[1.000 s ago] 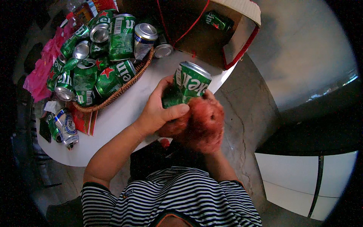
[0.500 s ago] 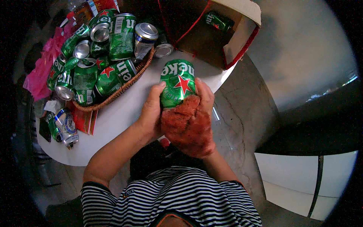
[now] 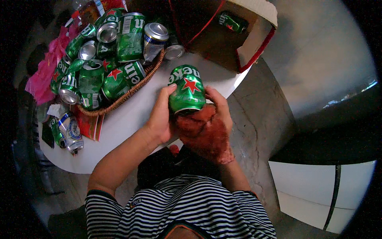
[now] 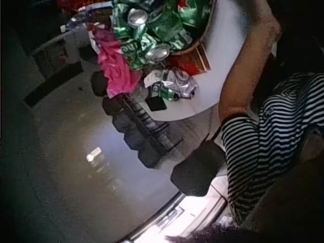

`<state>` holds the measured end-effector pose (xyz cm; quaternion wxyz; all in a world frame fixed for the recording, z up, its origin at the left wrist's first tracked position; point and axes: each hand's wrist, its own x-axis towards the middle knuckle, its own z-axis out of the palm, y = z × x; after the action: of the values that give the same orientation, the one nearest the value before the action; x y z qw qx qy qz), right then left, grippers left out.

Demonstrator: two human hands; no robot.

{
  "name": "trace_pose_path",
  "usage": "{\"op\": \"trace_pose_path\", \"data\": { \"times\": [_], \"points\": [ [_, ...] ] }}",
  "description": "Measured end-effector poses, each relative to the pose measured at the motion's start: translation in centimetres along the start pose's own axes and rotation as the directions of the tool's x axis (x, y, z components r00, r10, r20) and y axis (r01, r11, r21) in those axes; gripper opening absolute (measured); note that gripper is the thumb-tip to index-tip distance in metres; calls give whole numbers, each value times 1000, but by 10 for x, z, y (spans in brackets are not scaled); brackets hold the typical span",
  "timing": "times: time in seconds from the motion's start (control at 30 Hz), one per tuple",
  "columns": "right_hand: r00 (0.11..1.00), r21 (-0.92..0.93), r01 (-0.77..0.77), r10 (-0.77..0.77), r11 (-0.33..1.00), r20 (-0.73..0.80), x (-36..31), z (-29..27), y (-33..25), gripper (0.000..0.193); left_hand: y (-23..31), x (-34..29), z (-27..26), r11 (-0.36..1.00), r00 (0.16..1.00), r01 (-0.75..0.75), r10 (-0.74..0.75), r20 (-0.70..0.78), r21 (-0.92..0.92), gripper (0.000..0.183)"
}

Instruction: The person wipes several green and silver beverage cans with a reddish cloth while seated at a white table. They handle each can one at a time, rotating it to wipe different sides, and place the cleaned cans into a cardboard box.

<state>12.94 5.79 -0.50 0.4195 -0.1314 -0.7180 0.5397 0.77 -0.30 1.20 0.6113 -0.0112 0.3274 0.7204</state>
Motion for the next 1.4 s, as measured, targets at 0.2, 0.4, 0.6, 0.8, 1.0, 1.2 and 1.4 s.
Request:
{"op": "trace_pose_path", "data": {
  "times": [0.2,0.4,0.6,0.8,1.0,1.2,1.4],
  "points": [
    [878,492,-437,477,753,50,6,-24,5,50,13,10,-11,992,990,-119,116,76,33,52],
    [960,625,-219,281,749,0,21,-56,2,56,0,4,-9,614,860,-510,363,359,602,68],
    [953,466,-296,223,834,206,28,-46,-13,54,1,-6,-4,1,732,-632,328,597,775,72],
    [997,-60,-3,-1,998,-73,54,-41,-2,64,3,7,-13,-256,456,-589,678,577,766,55],
    [900,-51,285,-286,957,-329,125,-1,4,60,4,11,-21,-176,482,-583,711,512,793,47],
    [930,-292,298,-346,909,-125,113,-21,36,46,0,19,-21,12,533,-622,739,411,783,37],
    [981,-119,120,-99,986,169,102,-4,27,35,-1,27,-30,233,562,-658,785,260,716,33]
  ]
}}
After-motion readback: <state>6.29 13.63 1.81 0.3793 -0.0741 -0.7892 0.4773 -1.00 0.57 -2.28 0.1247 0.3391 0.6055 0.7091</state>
